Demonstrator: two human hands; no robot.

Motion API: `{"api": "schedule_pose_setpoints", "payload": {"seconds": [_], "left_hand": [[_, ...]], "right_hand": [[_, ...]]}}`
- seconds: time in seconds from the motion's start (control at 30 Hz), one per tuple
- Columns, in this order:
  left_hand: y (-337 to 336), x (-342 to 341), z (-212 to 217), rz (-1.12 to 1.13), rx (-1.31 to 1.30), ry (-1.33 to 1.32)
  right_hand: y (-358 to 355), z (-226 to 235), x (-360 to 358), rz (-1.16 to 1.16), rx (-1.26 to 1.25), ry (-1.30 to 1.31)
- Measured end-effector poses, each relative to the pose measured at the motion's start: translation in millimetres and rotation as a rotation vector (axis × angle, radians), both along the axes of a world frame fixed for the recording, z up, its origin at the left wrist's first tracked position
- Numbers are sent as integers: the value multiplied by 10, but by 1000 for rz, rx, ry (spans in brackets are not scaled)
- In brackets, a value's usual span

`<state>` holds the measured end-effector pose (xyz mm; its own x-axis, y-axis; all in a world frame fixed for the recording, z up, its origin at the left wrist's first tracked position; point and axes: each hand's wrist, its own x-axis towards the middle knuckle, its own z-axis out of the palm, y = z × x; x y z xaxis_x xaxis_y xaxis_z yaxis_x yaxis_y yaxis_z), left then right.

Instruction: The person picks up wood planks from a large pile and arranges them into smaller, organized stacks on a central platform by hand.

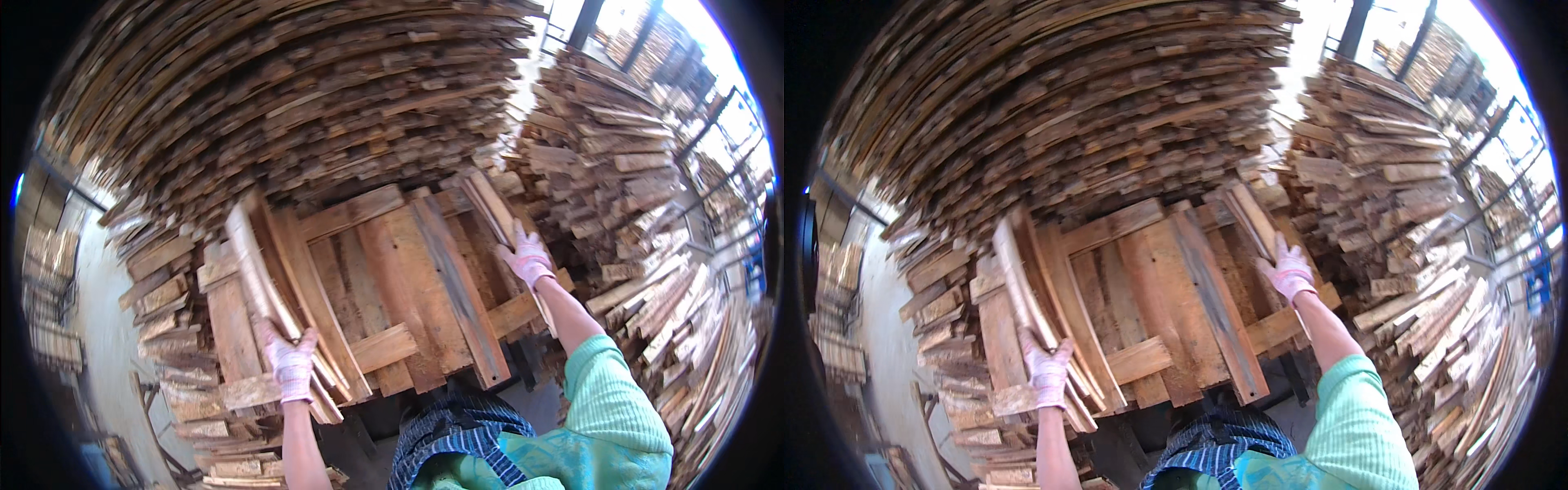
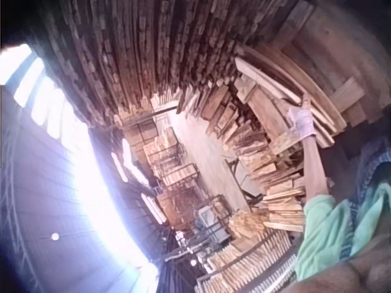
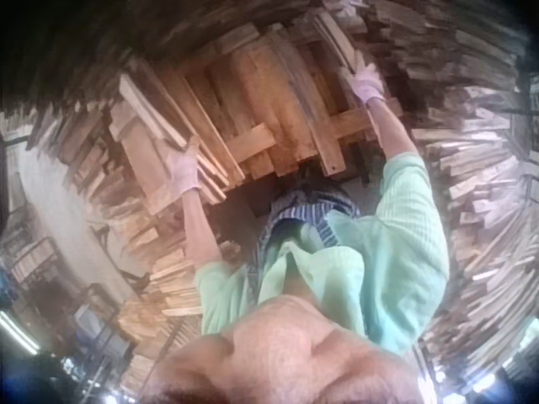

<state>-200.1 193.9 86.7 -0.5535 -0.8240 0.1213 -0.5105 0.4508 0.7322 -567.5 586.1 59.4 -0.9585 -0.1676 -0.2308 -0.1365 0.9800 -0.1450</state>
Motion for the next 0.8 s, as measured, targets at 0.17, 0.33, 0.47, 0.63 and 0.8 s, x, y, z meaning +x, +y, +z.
{"api": "schedule_pose_setpoints", "payload": {"seconds": [0.17, 0.33, 0.47, 0.63, 0.8], "left_hand": [[-401, -9, 160, 119, 742, -201], [-436, 232, 277, 247, 1022, 170], [-310, 653, 297, 147, 1287, 579], [780, -15, 859, -220, 824, 346], [1170, -397, 573, -339, 610, 236]], "right_hand": [[-382, -232, 360, 62, -147, -94], [-711, -101, 584, 163, -136, -160], [-914, 160, 647, 395, 7, 143], [-1899, 877, 1709, 446, -1076, -628], [-1939, 627, 1735, -64, -1446, -1031]]}}
